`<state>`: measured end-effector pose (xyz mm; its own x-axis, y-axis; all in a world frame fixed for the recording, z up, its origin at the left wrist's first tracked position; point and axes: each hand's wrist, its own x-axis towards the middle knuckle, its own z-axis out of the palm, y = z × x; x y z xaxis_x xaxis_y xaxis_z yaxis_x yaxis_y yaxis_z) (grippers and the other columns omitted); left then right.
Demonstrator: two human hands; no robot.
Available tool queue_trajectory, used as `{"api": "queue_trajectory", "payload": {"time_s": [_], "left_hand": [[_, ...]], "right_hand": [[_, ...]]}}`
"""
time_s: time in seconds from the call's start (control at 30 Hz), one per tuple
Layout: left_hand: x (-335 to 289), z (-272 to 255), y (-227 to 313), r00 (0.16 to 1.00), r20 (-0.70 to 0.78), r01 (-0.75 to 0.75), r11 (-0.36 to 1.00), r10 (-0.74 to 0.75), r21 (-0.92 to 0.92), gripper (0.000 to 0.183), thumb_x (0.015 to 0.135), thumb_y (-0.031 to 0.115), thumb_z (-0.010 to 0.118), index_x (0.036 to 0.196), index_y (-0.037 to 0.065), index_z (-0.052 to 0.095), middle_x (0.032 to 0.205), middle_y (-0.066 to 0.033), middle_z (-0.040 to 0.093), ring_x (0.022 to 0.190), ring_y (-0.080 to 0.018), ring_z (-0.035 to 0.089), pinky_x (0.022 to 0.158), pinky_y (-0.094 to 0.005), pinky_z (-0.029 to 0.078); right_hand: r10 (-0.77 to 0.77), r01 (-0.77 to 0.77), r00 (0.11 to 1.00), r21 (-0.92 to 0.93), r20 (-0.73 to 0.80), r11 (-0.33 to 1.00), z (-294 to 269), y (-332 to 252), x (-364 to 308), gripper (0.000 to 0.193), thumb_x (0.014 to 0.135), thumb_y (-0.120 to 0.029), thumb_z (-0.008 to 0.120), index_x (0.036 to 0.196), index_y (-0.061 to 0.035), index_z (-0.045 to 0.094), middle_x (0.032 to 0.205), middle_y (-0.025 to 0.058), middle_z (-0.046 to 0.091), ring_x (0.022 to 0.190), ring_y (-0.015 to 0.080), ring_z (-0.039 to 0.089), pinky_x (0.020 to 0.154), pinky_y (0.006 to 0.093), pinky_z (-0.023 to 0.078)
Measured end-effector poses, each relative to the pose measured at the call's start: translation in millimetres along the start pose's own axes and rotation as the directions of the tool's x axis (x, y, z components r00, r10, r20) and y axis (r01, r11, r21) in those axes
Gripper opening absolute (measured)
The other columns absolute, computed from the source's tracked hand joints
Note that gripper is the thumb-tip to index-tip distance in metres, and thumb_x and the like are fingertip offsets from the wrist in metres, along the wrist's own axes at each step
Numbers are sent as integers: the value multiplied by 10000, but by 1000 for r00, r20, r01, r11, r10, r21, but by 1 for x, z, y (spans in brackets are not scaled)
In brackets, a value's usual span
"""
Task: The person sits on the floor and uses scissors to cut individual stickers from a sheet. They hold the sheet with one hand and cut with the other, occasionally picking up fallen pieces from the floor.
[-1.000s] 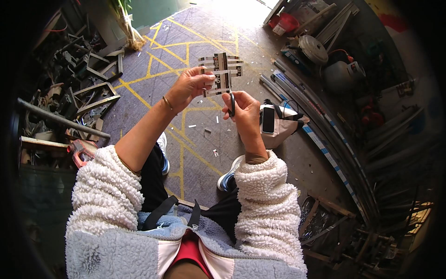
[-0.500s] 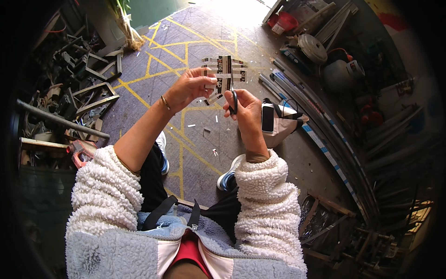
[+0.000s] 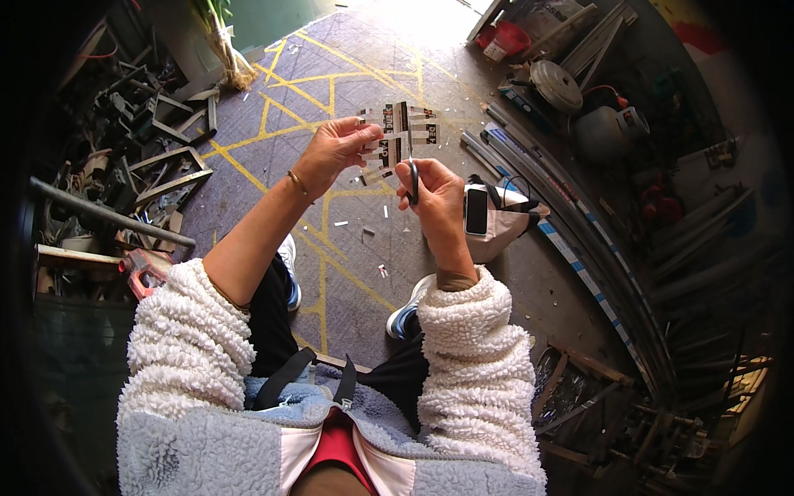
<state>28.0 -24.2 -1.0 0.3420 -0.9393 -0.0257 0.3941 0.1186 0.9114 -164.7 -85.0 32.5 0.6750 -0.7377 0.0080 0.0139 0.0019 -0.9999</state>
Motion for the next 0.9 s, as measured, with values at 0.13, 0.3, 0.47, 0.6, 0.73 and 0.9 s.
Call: {"api": "queue_trajectory", "payload": {"time_s": [0.13,0.3,0.47,0.6,0.73,0.9], "left_hand": [[0,1,0,1000,-22,-7,1000,7,15,155,916,242,698,969,96,712,872,14,710,733,-53,641,616,-206,508],[-1,1,1,1000,-23,-5,1000,5,17,151,915,240,700,966,99,714,866,17,708,733,-51,639,617,-205,508],[-1,0,3,1000,13,10,997,-11,82,155,907,254,709,941,103,718,854,18,703,732,-53,636,620,-203,506],[-3,2,3,997,66,16,991,-25,134,162,902,264,715,907,103,718,807,20,689,705,-49,622,620,-202,506],[-3,3,3,996,83,3,990,-15,143,165,902,265,715,901,100,716,796,17,688,695,-49,621,615,-206,507],[-3,4,4,998,69,-7,989,-3,151,166,899,267,719,899,100,714,798,17,688,693,-50,621,609,-212,509]], "right_hand": [[0,0,1000,11,-30,1000,2,0,0,297,897,-298,727,972,-19,660,685,15,641,528,50,567,455,155,357],[37,-37,999,-7,6,999,-1,2,1,321,931,-329,678,985,-15,642,699,5,632,539,48,561,464,157,350],[-2,2,1000,3,-11,1000,-1,4,3,363,907,-346,709,984,5,658,682,34,646,528,66,580,461,168,366],[-20,20,1000,8,-13,1000,-3,5,3,376,908,-357,705,993,6,653,686,32,645,540,66,584,470,171,371],[-22,22,999,8,-36,1000,-4,7,4,378,899,-355,717,993,5,652,691,28,642,542,63,583,461,169,369],[-28,30,997,23,-76,999,-1,5,3,349,894,-325,727,980,5,654,687,24,639,540,61,581,452,168,380]]}}
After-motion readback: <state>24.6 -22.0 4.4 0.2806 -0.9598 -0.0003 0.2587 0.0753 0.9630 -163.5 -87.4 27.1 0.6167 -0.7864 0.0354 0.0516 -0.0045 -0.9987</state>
